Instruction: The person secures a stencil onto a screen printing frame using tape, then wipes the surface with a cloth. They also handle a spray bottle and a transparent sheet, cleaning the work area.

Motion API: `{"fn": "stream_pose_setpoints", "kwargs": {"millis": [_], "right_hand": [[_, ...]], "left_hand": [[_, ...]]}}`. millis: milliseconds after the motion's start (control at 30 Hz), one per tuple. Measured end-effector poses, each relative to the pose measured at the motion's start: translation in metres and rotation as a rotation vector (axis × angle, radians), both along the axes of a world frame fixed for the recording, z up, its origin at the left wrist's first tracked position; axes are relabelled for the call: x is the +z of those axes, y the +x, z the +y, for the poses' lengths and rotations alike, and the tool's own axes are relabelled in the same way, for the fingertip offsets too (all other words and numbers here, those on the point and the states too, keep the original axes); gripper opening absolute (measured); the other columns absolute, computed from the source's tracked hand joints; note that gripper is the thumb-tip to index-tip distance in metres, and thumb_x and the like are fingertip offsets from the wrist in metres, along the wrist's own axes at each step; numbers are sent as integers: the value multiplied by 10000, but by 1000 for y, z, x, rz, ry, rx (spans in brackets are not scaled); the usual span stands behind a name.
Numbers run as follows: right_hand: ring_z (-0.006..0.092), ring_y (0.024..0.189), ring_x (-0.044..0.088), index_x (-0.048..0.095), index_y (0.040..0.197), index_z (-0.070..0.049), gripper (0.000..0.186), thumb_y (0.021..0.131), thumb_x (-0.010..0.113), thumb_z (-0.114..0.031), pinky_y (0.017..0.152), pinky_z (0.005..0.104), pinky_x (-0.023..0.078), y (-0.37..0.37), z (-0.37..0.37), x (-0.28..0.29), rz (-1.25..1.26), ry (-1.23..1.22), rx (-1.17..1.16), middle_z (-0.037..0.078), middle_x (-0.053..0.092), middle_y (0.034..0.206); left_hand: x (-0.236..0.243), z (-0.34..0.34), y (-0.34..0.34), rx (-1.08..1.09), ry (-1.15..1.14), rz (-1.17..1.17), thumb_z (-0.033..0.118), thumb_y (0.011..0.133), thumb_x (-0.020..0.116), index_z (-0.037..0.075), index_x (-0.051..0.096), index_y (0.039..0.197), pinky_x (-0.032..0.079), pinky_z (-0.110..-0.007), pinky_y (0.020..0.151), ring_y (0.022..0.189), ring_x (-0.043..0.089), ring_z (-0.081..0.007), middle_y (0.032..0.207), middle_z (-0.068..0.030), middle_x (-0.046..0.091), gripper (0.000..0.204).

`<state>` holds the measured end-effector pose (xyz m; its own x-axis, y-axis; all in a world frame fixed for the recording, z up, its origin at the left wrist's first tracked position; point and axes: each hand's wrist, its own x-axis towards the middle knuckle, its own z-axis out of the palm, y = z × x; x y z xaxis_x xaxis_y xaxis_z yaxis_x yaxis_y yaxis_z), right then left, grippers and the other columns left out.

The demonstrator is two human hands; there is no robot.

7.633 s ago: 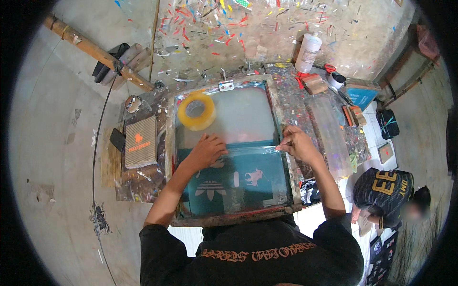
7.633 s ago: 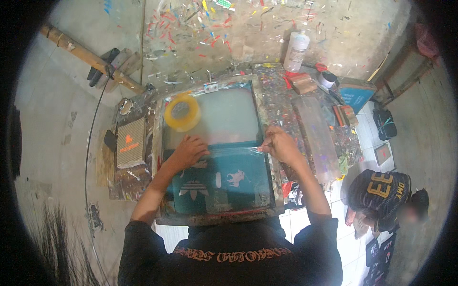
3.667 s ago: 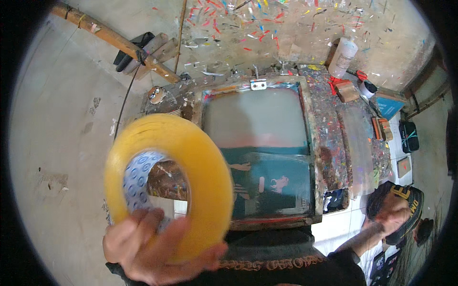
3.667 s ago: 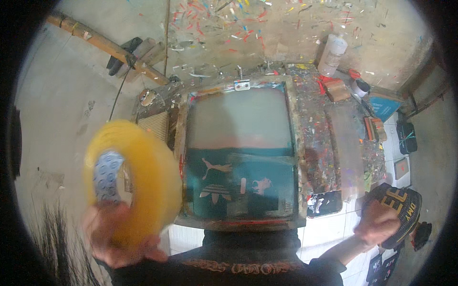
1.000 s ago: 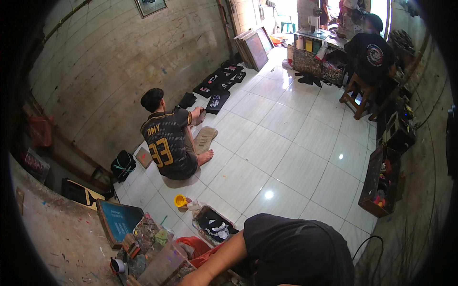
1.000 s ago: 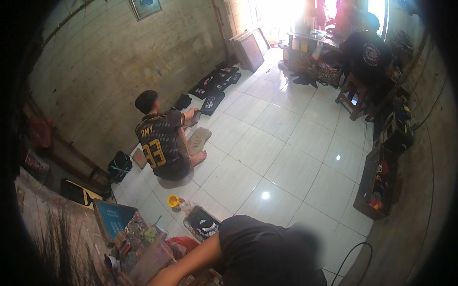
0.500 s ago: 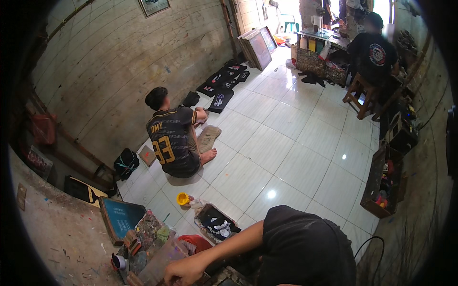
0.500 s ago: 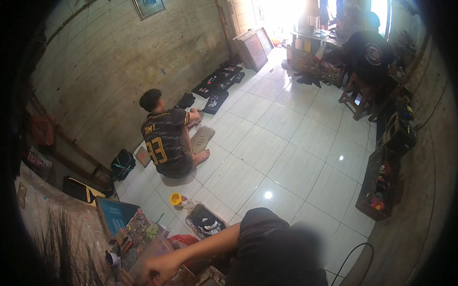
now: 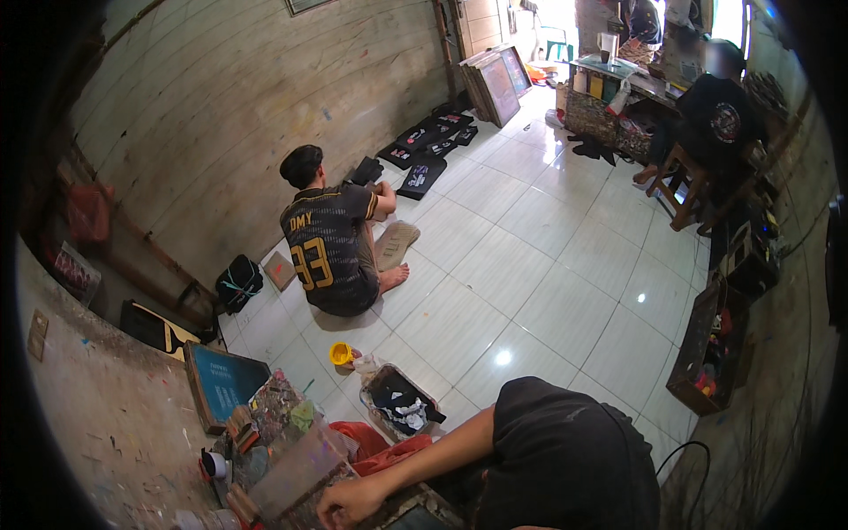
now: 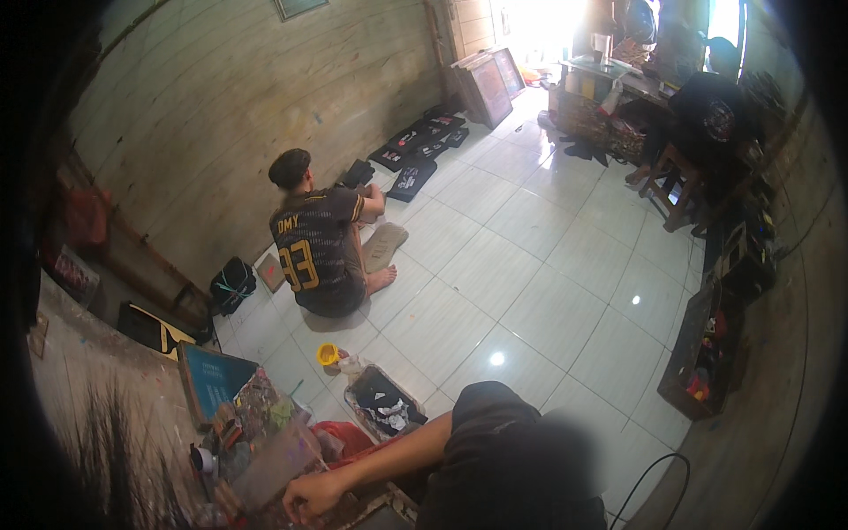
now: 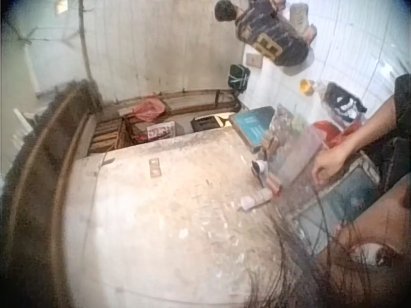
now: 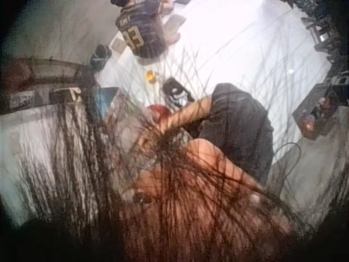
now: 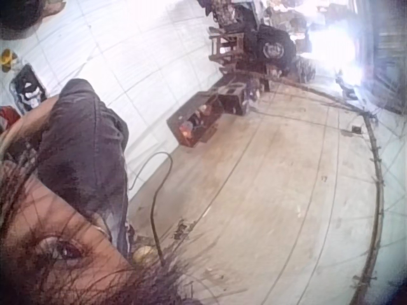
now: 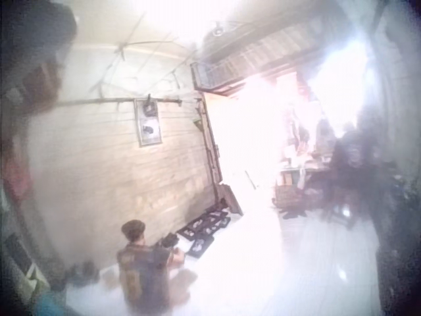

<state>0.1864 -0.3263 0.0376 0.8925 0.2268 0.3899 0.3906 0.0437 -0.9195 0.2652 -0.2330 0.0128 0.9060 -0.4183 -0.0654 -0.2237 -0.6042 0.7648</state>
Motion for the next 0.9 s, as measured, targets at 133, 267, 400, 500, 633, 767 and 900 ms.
{"fn": "stream_pose_setpoints", "kwargs": {"millis": [133, 267, 400, 500, 633, 767, 900], "right_hand": [[198, 793, 718, 733, 1026, -18, 246, 795, 649, -14, 696, 345, 547, 6, 9, 2, 129, 7, 96, 107, 754, 852], [149, 808, 734, 736, 1041, -6, 266, 809, 607, -26, 676, 307, 562, 3, 18, 13, 244, -65, 119, 92, 781, 920], [146, 926, 732, 758, 1061, -70, 179, 919, 735, -175, 815, 317, 575, 11, 26, 21, 207, -180, 241, 69, 779, 978], [110, 899, 687, 760, 1073, -76, 179, 928, 758, -181, 820, 298, 552, 19, 38, 42, 338, -292, 248, 29, 755, 958], [76, 791, 606, 744, 1004, -8, 121, 948, 713, -110, 714, 268, 489, 33, 85, 42, 399, -142, 301, -9, 684, 850], [102, 746, 635, 713, 1017, -8, 127, 976, 676, -122, 658, 294, 508, 61, 125, 10, 288, -294, 368, 18, 691, 821], [170, 700, 689, 664, 1053, -47, 118, 1006, 640, -152, 605, 328, 551, 66, 147, -19, 261, -378, 369, 85, 704, 810]], "left_hand": [[-5, 70, -24, 162, 10, 24, 229, 964, 714, 6, 705, 1116, 539, -361, 934, 1006, 697, -239, 1084, -147, 734, 270], [-8, 179, -95, 493, -6, 77, 221, 964, 717, 6, 705, 1108, 539, -356, 935, 1005, 695, -232, 1080, -143, 734, 259], [11, 257, -235, 934, -94, 126, 212, 964, 719, 6, 706, 1100, 539, -352, 937, 1004, 694, -226, 1076, -140, 734, 247], [54, 225, -250, 1153, -214, 61, 186, 921, 785, -29, 767, 1052, 540, -320, 855, 872, 691, -175, 946, -105, 765, 253], [59, 241, -253, 1242, -328, -25, 181, 921, 787, -13, 772, 1065, 526, -270, 792, 872, 689, -120, 950, -68, 769, 243], [29, 262, -246, 1290, -269, -110, 197, 930, 772, 0, 769, 1043, 532, -276, 781, 855, 692, -121, 944, -75, 768, 226], [-5, 269, -239, 1275, -399, -160, 208, 940, 769, 13, 740, 1012, 531, -273, 753, 849, 686, -108, 913, -50, 755, 210]]}}
